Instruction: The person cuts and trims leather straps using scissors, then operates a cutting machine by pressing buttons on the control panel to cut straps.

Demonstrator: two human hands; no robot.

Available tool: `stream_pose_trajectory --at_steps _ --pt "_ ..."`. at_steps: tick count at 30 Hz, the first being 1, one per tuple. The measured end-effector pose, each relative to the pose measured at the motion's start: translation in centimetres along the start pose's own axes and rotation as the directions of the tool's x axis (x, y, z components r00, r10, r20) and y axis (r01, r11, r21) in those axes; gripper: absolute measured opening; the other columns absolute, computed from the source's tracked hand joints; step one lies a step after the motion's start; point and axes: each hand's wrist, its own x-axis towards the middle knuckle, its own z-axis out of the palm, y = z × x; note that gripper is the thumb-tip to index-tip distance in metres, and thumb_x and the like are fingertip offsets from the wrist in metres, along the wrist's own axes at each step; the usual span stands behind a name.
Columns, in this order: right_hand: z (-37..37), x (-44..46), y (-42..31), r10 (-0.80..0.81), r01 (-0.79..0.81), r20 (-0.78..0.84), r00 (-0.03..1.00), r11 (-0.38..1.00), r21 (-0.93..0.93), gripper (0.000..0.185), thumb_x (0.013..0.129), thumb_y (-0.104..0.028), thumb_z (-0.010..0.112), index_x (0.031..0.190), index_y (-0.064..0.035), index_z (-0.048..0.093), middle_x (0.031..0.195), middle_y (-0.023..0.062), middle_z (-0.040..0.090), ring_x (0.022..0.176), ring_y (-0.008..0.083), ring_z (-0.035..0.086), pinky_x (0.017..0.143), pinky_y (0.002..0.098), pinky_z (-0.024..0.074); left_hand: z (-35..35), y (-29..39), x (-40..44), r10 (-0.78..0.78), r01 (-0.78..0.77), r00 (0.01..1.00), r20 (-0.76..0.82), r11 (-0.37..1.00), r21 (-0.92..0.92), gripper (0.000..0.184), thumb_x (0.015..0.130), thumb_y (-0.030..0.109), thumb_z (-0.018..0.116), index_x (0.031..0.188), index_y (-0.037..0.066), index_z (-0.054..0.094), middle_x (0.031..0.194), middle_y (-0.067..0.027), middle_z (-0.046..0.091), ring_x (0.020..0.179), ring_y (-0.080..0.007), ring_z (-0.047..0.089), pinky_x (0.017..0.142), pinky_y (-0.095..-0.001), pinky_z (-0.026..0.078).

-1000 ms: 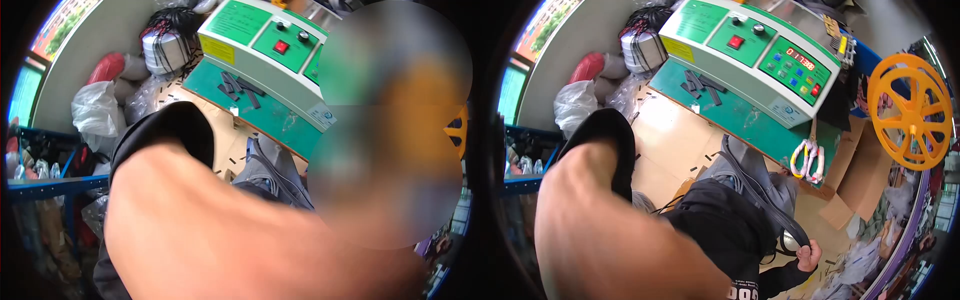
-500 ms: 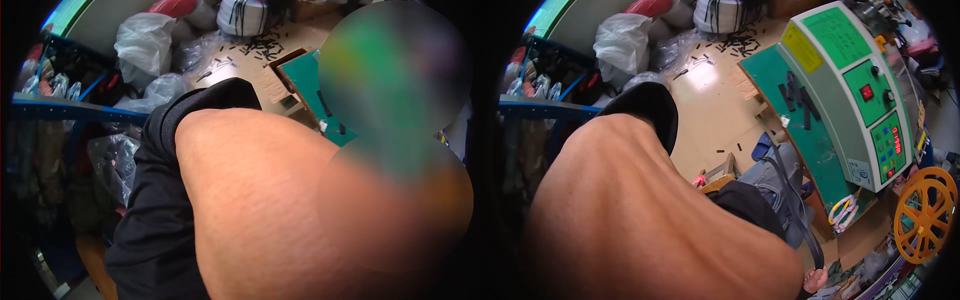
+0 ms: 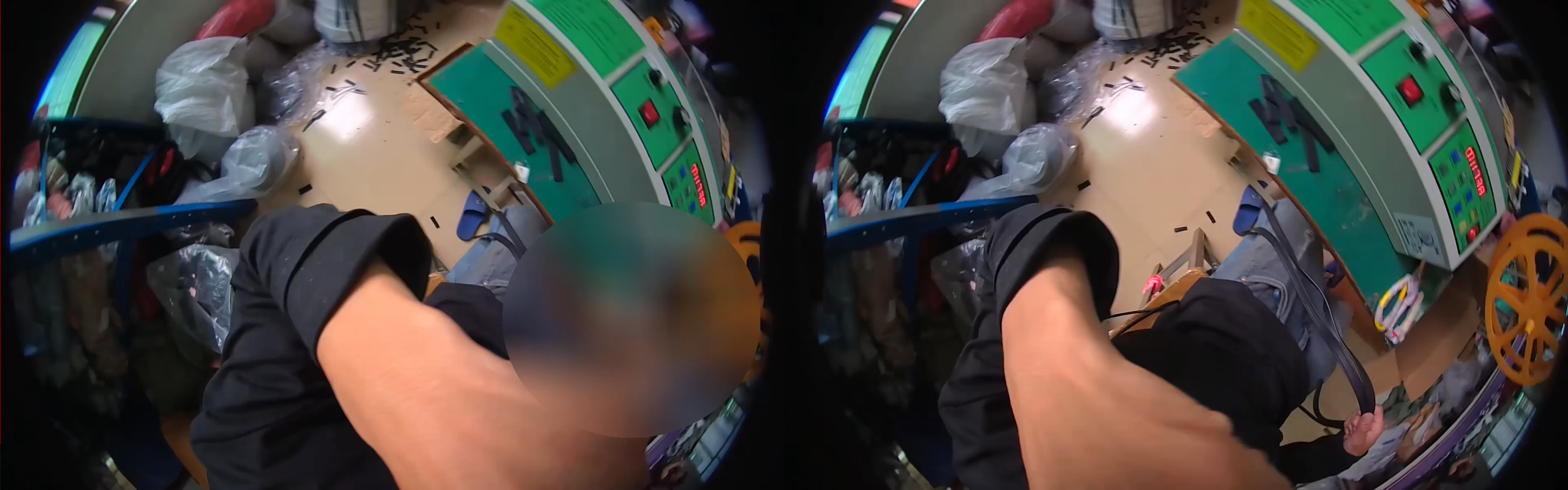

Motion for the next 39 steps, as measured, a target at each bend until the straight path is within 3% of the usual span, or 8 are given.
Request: stream_pose_trajectory --at_steps 3,11,13,16,21,23,31,39 --pt "-0.3 -1.1 0.3 -0.048 0.048 0.016 0.999 0.999 -0.017 0.030 0.090 -0.030 0.058 0.088 -0.0041 0.044 0.053 -0.0013 0.038 0.039 0.0045 0.029 0.033 0.0187 0.0253 0.2 -0.8 2.2 0.147 -0.147 0.989 -0.035 0.989 -0.010 0.026 0.083 0.009 0.054 0.059 0.012 0.045 0.066 -0.0015 0.044 0.044 -0.0090 0.027 0.042 -0.0224 0.023" --pt "8.2 -1.8 -4.3 -0.148 0.148 0.009 0.989 0.989 0.022 0.027 0.088 -0.027 0.059 0.086 -0.0020 0.048 0.055 0.0007 0.043 0.041 0.0049 0.029 0.036 0.0185 0.0262 2.6 -4.0 1.2 0.016 0.006 0.994 -0.112 0.980 0.197 0.004 0.077 0.009 0.051 0.077 0.006 0.054 0.068 -0.0044 0.043 0.049 -0.0146 0.036 0.043 -0.0266 0.027" --pt "9.4 -1.7 -4.1 -0.152 0.151 0.029 0.988 0.988 0.011 0.026 0.087 -0.025 0.058 0.086 -0.0012 0.049 0.056 0.0015 0.045 0.042 0.0059 0.031 0.039 0.0187 0.0278 3.7 -4.5 -0.2 -0.062 0.096 0.989 -0.132 0.957 0.274 0.009 0.076 0.009 0.050 0.081 0.005 0.056 0.069 -0.0053 0.042 0.050 -0.0162 0.038 0.043 -0.0278 0.028" --pt "11.0 -1.1 -5.2 -0.154 0.163 0.102 0.983 0.983 -0.088 0.022 0.085 -0.020 0.056 0.087 0.0011 0.053 0.061 0.0037 0.050 0.047 0.0087 0.038 0.045 0.0192 0.0328 9.3 -8.5 -1.6 -0.251 0.223 0.966 0.057 0.926 0.303 0.049 0.077 0.014 0.054 0.122 -0.001 0.043 0.088 -0.0084 0.044 0.065 -0.0217 0.045 0.049 -0.0278 0.037" --pt "16.8 0.7 -9.1 -0.312 0.377 0.317 0.895 0.911 -0.168 0.020 0.081 -0.013 0.056 0.094 0.0014 0.059 0.081 0.0084 0.060 0.067 0.0175 0.052 0.062 0.0249 0.0413 15.0 -10.3 -0.2 -0.284 0.284 0.959 0.003 0.959 0.008 0.056 0.070 0.007 0.061 0.122 -0.001 0.041 0.084 -0.0099 0.047 0.061 -0.0276 0.048 0.053 -0.0317 0.041" --pt "16.1 0.7 -9.7 -0.374 0.531 0.398 0.838 0.728 -0.434 0.017 0.081 -0.012 0.059 0.091 0.0006 0.059 0.079 0.0098 0.061 0.063 0.0187 0.051 0.059 0.0249 0.0412 14.4 -10.2 0.9 -0.486 0.461 0.812 0.321 0.873 0.155 0.058 0.069 0.004 0.064 0.122 -0.002 0.042 0.084 -0.0139 0.052 0.056 -0.0289 0.053 0.053 -0.0330 0.042" --pt "13.4 -0.1 -10.0 -0.135 0.215 0.267 0.954 0.930 -0.298 0.019 0.081 -0.018 0.060 0.085 0.0008 0.059 0.067 0.0037 0.058 0.055 0.0149 0.046 0.054 0.0251 0.0369 12.0 -12.6 0.7 -0.619 0.595 0.628 0.472 0.773 0.221 0.052 0.069 0.002 0.061 0.119 0.001 0.050 0.086 -0.0152 0.065 0.061 -0.0329 0.058 0.057 -0.0360 0.044" --pt "13.9 -0.4 -9.1 -0.297 0.319 0.131 0.946 0.924 -0.211 0.020 0.080 -0.019 0.064 0.082 -0.0002 0.058 0.063 -0.0004 0.053 0.050 0.0119 0.039 0.051 0.0226 0.0325 14.4 -13.3 1.9 -0.551 0.537 0.662 0.509 0.822 0.192 0.040 0.069 0.002 0.060 0.109 0.001 0.057 0.077 -0.0126 0.063 0.053 -0.0303 0.051 0.053 -0.0323 0.040"
